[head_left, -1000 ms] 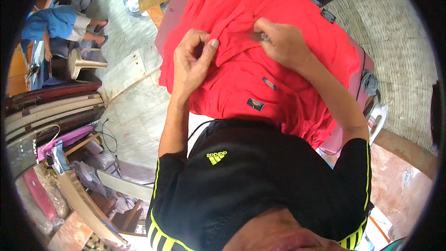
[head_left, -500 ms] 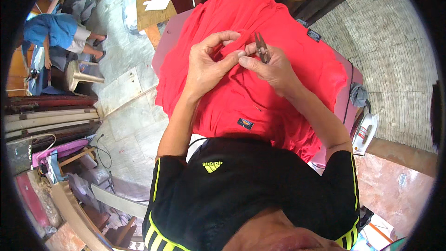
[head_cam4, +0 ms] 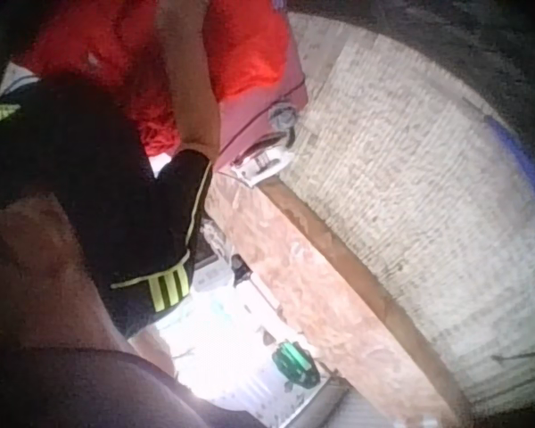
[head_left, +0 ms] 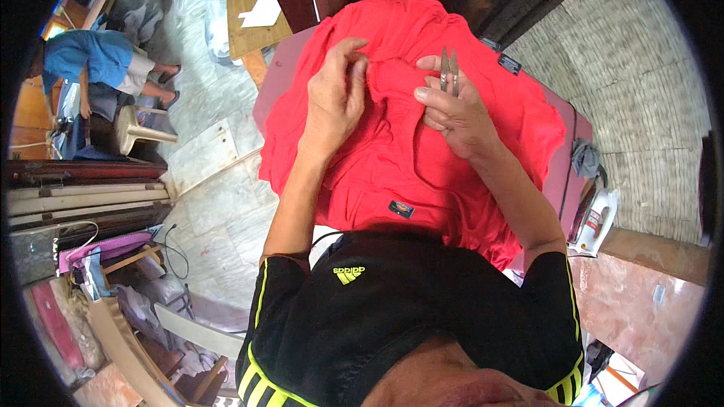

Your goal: The person uses a small pair of scissors to trim loose threads and tags from a stack of red garments. The person repeatedly picks up a garment, snips a specific area, and places it back on the pile.

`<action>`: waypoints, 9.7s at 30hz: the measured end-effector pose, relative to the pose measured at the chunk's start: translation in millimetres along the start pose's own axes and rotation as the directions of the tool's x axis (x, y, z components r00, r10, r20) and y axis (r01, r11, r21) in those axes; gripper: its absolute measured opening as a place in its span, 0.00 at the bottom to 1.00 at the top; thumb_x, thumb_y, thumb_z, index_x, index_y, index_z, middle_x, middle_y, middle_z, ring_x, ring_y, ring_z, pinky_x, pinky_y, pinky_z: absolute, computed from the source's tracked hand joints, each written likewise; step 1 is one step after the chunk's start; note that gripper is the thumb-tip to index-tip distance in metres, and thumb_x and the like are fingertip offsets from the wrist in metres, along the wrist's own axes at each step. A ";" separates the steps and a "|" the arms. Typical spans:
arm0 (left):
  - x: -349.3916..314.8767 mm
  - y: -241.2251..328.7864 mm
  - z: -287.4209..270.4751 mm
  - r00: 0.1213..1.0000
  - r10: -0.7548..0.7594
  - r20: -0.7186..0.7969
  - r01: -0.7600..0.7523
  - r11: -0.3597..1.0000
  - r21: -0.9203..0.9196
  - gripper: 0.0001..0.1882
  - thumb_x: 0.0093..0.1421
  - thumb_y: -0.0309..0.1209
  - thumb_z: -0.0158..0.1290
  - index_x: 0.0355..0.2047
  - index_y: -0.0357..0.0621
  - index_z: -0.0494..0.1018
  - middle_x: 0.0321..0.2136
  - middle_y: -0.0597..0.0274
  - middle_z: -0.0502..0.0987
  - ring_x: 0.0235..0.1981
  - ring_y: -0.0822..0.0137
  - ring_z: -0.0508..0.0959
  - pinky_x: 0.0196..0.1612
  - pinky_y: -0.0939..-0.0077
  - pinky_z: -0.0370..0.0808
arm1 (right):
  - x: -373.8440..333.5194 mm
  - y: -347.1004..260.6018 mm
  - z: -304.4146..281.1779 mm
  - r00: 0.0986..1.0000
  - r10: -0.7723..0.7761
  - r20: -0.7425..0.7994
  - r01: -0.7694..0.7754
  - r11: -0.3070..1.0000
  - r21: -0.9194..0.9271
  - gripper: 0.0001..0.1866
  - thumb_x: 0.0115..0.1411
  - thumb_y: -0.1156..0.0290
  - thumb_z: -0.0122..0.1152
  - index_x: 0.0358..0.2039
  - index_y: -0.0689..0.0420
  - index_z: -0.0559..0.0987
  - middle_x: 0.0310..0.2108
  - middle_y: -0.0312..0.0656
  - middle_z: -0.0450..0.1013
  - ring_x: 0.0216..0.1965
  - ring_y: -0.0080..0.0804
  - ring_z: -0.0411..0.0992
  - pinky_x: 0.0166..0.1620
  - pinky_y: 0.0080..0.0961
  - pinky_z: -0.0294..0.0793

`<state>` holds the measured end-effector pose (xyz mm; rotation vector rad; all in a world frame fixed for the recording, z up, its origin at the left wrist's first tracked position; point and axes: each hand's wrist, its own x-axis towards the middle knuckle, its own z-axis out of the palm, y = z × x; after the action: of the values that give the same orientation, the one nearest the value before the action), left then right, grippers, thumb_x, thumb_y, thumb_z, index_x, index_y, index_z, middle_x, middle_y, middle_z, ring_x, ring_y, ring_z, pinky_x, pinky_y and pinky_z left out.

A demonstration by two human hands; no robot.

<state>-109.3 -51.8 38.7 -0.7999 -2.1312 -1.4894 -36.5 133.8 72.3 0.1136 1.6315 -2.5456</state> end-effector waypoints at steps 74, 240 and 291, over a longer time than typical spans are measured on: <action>-21.6 9.3 -9.9 0.910 -0.385 0.155 0.413 0.874 -0.256 0.05 0.65 0.24 0.51 0.33 0.36 0.73 0.22 0.59 0.76 0.24 0.72 0.75 0.30 0.76 0.72 | 8.1 11.2 4.8 0.818 -0.400 0.414 0.509 0.167 -0.844 0.11 0.59 0.70 0.61 0.42 0.57 0.73 0.35 0.46 0.75 0.36 0.48 0.75 0.38 0.41 0.74; 27.7 12.6 25.0 0.838 -0.192 0.511 0.414 0.834 -0.365 0.08 0.59 0.23 0.60 0.40 0.37 0.79 0.37 0.67 0.80 0.41 0.76 0.76 0.48 0.79 0.72 | 11.2 -23.8 -46.7 0.938 -0.256 0.233 0.338 0.530 -0.777 0.10 0.67 0.66 0.54 0.42 0.58 0.73 0.28 0.37 0.70 0.31 0.24 0.69 0.38 0.24 0.70; 110.5 -88.9 76.8 0.780 -0.249 0.574 0.438 0.873 -0.216 0.10 0.62 0.28 0.56 0.40 0.36 0.72 0.23 0.62 0.75 0.25 0.78 0.74 0.28 0.78 0.72 | -38.1 -9.2 -186.1 0.751 -0.620 -0.226 -0.018 0.323 -0.946 0.11 0.64 0.65 0.58 0.36 0.62 0.75 0.27 0.52 0.74 0.28 0.50 0.74 0.30 0.36 0.71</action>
<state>-251.9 21.1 19.7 -1.0863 -2.5702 -2.0693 0.1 308.9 7.6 0.5119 3.3872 -1.3053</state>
